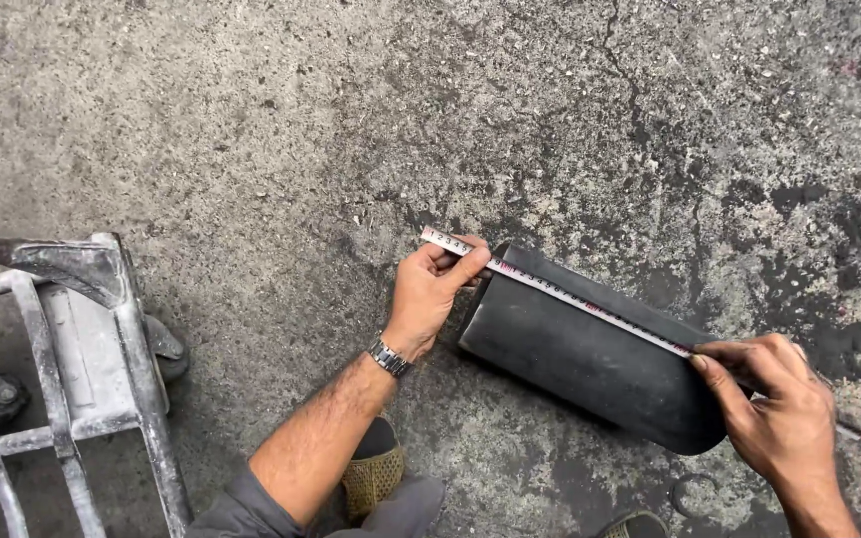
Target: The person is measuring and inspecting large black rubber or foam industrial products using a tape measure and a metal rod.
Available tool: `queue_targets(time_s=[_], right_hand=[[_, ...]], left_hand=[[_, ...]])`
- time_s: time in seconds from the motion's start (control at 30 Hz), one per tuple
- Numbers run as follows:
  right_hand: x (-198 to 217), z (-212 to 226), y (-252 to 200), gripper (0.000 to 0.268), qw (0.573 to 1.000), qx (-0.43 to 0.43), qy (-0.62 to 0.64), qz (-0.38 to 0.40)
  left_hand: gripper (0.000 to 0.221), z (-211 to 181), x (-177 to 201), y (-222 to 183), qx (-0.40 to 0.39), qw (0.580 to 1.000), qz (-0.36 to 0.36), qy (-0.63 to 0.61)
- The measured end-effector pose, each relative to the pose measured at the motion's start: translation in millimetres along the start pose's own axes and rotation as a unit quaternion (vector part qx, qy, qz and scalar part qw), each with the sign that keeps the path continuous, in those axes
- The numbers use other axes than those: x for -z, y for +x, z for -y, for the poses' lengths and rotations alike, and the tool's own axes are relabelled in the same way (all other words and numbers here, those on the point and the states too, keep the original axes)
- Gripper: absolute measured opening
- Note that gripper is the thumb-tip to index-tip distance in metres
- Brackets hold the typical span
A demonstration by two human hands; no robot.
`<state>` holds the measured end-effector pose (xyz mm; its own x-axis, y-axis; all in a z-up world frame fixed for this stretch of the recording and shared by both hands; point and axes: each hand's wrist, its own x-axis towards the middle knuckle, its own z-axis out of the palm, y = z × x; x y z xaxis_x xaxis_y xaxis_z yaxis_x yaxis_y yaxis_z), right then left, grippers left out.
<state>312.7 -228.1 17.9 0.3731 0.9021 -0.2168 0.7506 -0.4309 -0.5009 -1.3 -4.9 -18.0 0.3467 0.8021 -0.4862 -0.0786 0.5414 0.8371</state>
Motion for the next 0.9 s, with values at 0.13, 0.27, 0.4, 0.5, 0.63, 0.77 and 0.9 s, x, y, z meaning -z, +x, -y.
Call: queue_targets(time_s=[0.13, 0.27, 0.4, 0.5, 0.63, 0.77, 0.9], right_hand=[[1, 3, 3, 0.020, 1.000, -0.010, 0.002, 0.004], [7, 21, 9, 0.019, 1.000, -0.011, 0.013, 0.001], [10, 29, 11, 0.019, 1.000, -0.014, 0.019, -0.005], [12, 35, 12, 0.020, 1.000, -0.022, 0.018, -0.007], [5, 22, 10, 0.020, 1.000, -0.026, 0.014, -0.003], [1, 13, 7, 0.020, 1.000, -0.017, 0.005, 0.004], [4, 23, 9, 0.020, 1.000, -0.006, -0.008, -0.009]], left_hand=[[0.026, -1, -3, 9, 0.003, 1.000, -0.008, 0.027], [0.028, -1, -4, 12, 0.000, 0.999, -0.013, 0.041], [0.029, -5, -4, 9, -0.003, 1.000, -0.007, 0.028], [0.031, -8, -4, 9, -0.008, 1.000, 0.005, 0.027], [0.030, -10, -4, 10, -0.007, 0.999, 0.008, 0.046], [0.028, -11, -4, 10, -0.006, 0.998, 0.008, 0.066], [0.026, -11, -4, 12, -0.009, 0.997, 0.011, 0.075]])
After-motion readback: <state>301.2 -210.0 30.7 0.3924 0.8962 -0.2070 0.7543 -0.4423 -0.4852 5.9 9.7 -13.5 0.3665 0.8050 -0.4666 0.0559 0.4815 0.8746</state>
